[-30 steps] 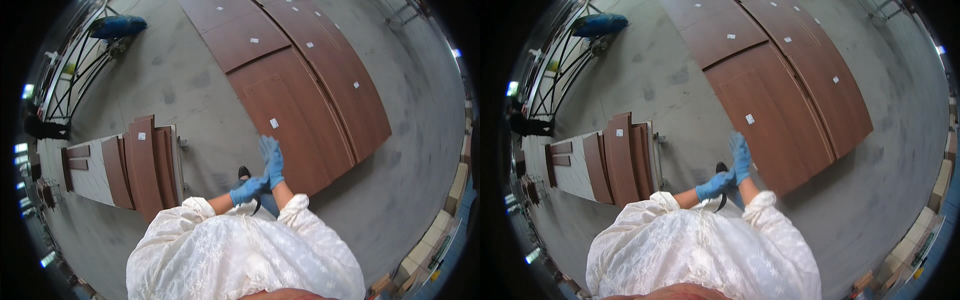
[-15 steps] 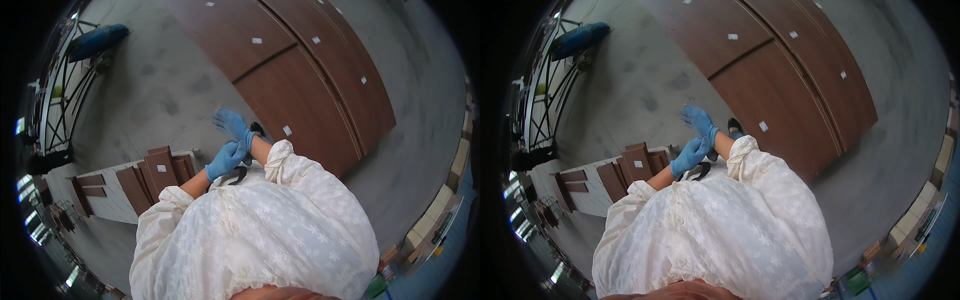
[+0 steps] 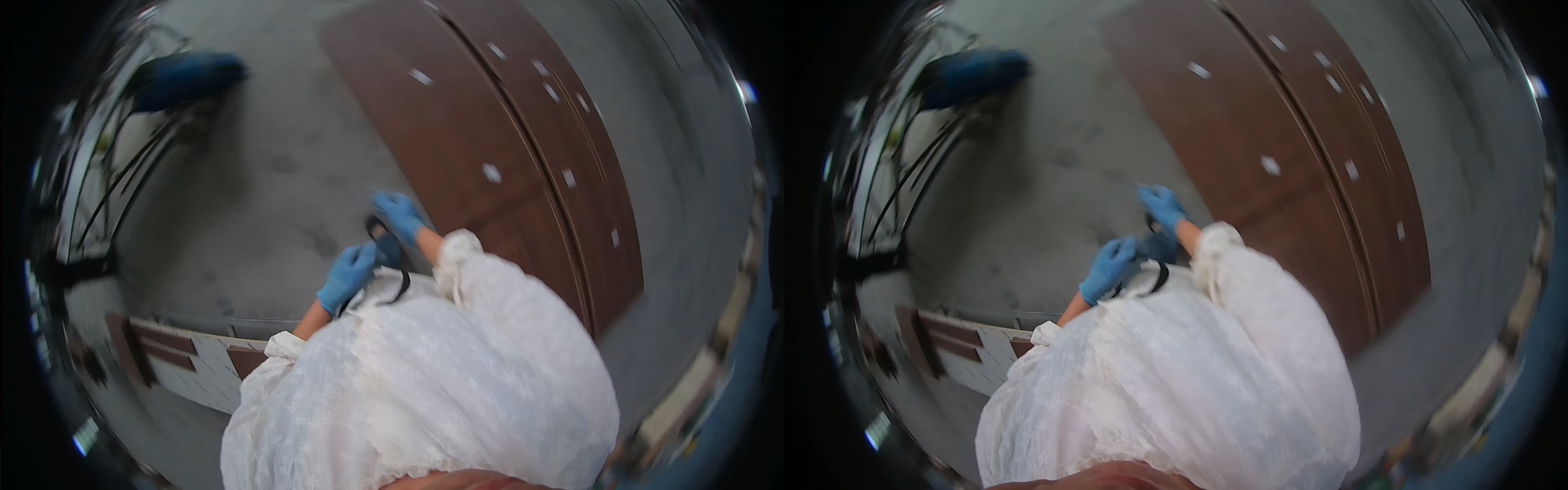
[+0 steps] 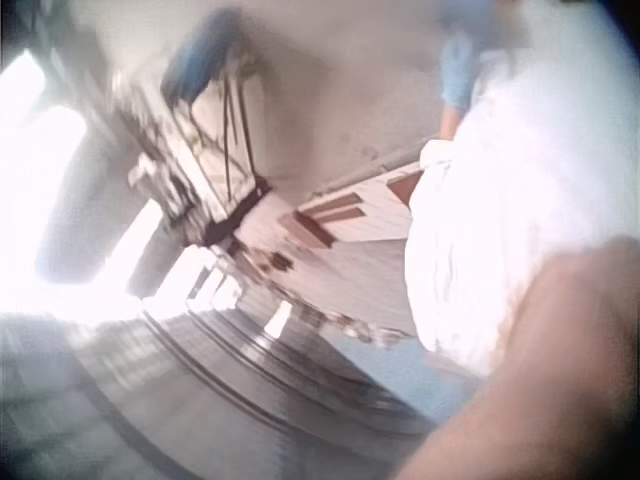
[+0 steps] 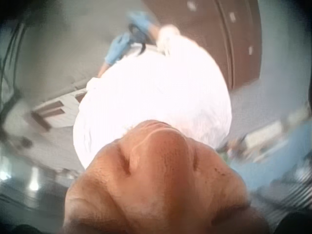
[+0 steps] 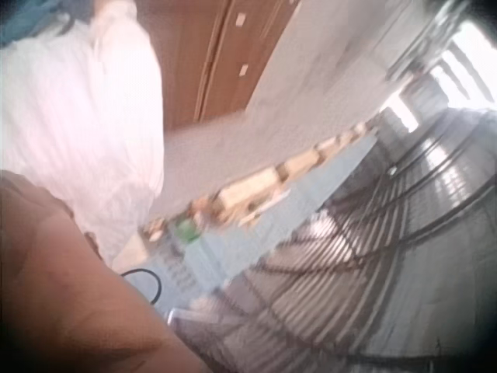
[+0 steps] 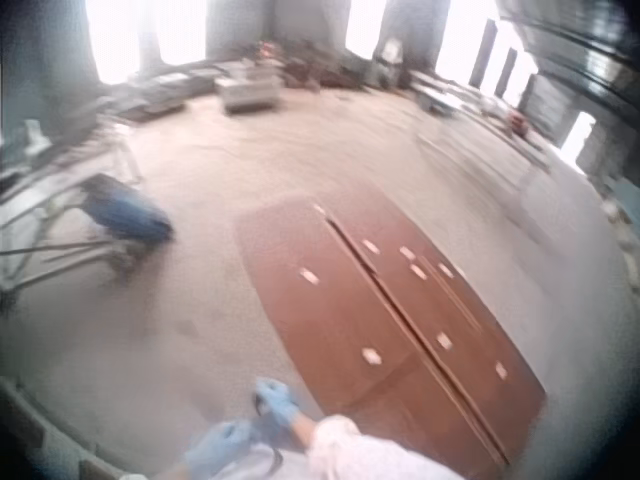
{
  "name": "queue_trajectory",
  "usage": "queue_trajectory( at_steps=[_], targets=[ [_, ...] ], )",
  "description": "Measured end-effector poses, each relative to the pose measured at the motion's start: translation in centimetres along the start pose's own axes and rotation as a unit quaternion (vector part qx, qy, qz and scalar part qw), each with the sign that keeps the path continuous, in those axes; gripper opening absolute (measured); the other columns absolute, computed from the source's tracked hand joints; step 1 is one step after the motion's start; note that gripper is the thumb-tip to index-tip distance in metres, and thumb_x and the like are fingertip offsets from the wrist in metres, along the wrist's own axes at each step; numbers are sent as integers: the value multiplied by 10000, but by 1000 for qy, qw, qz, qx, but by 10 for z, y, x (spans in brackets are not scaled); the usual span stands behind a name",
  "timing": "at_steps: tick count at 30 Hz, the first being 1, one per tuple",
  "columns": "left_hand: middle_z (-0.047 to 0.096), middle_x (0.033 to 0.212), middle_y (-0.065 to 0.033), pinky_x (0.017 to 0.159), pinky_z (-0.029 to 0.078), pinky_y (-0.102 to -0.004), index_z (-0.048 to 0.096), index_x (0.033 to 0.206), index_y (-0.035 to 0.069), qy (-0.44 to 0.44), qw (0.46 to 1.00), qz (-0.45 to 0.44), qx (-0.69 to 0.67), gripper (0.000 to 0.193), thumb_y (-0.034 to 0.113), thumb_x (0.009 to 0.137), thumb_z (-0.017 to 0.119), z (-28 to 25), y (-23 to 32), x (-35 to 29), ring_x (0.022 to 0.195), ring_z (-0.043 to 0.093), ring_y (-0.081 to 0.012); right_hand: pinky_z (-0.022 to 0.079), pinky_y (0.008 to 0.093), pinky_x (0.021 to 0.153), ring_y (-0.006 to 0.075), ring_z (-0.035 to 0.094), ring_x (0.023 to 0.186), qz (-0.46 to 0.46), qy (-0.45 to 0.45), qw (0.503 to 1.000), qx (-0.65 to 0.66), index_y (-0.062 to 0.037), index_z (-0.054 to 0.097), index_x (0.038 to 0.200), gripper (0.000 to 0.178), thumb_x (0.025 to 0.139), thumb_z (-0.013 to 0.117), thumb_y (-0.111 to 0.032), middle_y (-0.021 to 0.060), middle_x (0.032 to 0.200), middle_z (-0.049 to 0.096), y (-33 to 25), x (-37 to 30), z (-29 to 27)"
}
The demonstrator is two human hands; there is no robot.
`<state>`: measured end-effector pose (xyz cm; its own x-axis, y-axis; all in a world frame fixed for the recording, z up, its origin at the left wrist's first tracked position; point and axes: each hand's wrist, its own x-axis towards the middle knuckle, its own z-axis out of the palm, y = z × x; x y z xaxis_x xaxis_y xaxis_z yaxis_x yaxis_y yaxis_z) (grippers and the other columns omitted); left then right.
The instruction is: The person wipes a curved wooden panel with a cloth, applies a brown filler from a tube into pre-drilled holes, and then stacks the panel with others. The person repeats the wiping and stacking process on additional panels.
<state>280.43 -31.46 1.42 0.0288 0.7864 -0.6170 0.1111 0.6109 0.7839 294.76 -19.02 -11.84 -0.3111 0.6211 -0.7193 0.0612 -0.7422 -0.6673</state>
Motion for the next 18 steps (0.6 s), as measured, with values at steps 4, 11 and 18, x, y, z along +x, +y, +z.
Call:
queue_trajectory(
  at_steps=[4, 11, 18],
  targets=[
    [775, 1062, -131, 907, 529, -329, 745, 1095, -30, 81, 993, 11, 85, 474, 412, 1045, 581, -152, 53, 58, 982, 715, -202, 500, 387, 1063, 245, 649, 1221, -33, 28, 999, 26, 4, 589, 1393, 550, 1014, 678, -385, 129, 1317, 676, -38, 76, -5],
    [746, 932, -141, 816, 529, -354, 754, 1037, -9, 207, 972, 63, 95, 435, 398, 1000, 604, -348, 110, 161, 854, 675, -185, 517, 423, 624, 216, 655, 700, 97, 160, 975, -119, -91, 690, 967, 420, 981, 666, -510, 33, 815, 698, -60, 160, -29],
    [683, 875, -173, 757, 509, -413, 720, 982, -11, 301, 948, -63, 77, 420, 392, 962, 603, -518, 20, 186, 794, 614, -243, 479, 413, 573, 238, 621, 638, 36, 8, 921, -388, -50, 690, 846, 399, 970, 646, -426, 94, 699, 643, -186, 361, 93]
  ],
)
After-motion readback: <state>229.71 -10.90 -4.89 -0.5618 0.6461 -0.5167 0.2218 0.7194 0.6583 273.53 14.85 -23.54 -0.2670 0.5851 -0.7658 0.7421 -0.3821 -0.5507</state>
